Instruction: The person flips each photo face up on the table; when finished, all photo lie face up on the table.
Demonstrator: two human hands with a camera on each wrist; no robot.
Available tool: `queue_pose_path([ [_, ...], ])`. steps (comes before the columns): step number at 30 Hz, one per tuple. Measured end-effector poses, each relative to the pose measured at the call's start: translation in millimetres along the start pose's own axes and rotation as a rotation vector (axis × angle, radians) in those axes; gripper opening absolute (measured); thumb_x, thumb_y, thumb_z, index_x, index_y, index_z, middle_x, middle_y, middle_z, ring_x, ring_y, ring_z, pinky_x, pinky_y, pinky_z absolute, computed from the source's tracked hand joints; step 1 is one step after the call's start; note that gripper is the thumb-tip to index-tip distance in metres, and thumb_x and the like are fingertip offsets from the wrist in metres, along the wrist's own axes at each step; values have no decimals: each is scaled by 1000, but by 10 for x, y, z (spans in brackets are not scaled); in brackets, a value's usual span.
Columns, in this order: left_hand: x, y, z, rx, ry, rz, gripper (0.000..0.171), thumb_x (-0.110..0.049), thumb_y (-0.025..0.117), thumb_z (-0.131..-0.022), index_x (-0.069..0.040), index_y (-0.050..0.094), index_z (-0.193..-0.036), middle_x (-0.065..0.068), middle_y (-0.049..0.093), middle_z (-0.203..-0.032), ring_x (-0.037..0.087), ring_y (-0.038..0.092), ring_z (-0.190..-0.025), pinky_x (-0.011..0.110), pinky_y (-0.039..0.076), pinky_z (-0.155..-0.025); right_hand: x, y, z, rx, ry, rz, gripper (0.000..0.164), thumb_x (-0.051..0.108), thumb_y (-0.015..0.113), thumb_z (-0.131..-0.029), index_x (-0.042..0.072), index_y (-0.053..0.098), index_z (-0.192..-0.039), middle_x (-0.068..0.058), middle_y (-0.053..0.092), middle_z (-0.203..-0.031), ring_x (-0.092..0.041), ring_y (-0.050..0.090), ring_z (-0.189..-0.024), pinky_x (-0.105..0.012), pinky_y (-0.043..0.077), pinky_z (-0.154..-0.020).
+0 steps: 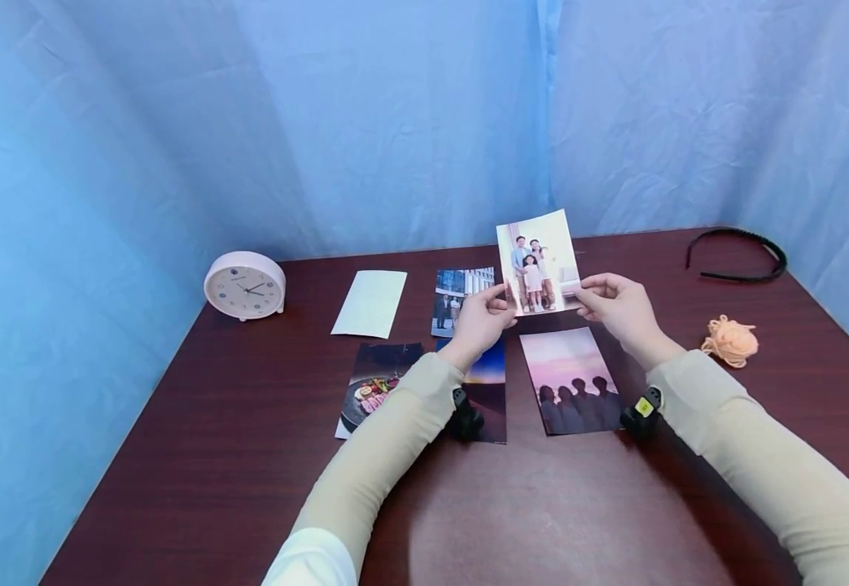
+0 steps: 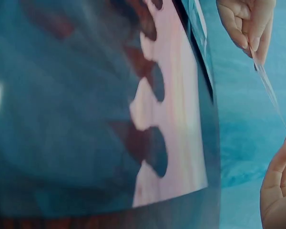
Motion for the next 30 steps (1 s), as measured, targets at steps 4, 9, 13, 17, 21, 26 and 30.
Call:
queue_pose_path([
  [4, 15, 49, -68, 39, -2, -74, 51, 3, 58, -89, -6, 48, -138, 7, 57, -82, 27, 68, -84, 24, 56, -72, -83, -30, -44, 35, 52, 36, 34, 17, 61, -93, -7, 54, -116, 16, 60, -71, 0, 62, -64, -17, 54, -63],
  [9, 36, 100, -119, 67, 1, -185, 51, 1, 59, -90, -6, 47, -139, 12, 64, -80, 26, 69, -80, 23, 56, -68, -171, -46, -80, 98, 85, 100, 39, 15, 58, -94, -10, 49, -122, 16, 58, -72, 3, 60, -66, -17, 54, -67],
  [13, 47, 120, -143, 84, 2, -251, 51, -3, 61, -90, -7, 47, -139, 14, 66, -79, 25, 69, -76, 22, 56, -64, -228, -51, -123, 136, 117, 130, 39, 14, 57, -94, -10, 48, -123, 11, 60, -77, 3, 60, -67, -18, 54, -68],
  [17, 49, 138, -166, 92, -3, -284, 50, -5, 63, -90, -5, 49, -137, 15, 68, -80, 25, 70, -75, 20, 55, -61, -271, -62, -176, 155, 150, 157, 38, 14, 57, -94, -10, 48, -123, 5, 60, -82, 2, 60, -67, -18, 54, -67],
  [21, 81, 146, -185, 99, -48, -287, 48, -4, 63, -89, -4, 50, -136, 16, 70, -84, 25, 71, -78, 22, 56, -63, -299, -59, -207, 179, 182, 190, 39, 13, 58, -94, -10, 47, -123, 1, 61, -83, 1, 60, -67, -17, 54, -66],
  [26, 141, 137, -222, 122, -119, -292, 48, -5, 63, -89, -5, 51, -135, 14, 71, -82, 22, 70, -75, 26, 56, -67, -298, -52, -233, 218, 185, 245, 39, 12, 59, -93, -11, 48, -122, 1, 64, -83, 0, 60, -67, -17, 54, -65],
  [30, 139, 134, -241, 150, -129, -320, 48, -6, 63, -89, -4, 51, -135, 9, 70, -76, 16, 68, -67, 24, 55, -62, -274, -51, -243, 232, 178, 294, 38, 11, 60, -91, -11, 50, -120, -4, 66, -86, -4, 60, -68, -18, 54, -65],
])
Point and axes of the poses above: each hand's wrist, its own z-axis away from the middle knuckle, its own y-axis out of the palm, x = y × z, the point moved 5 cm from there along -z, towards the middle knuckle
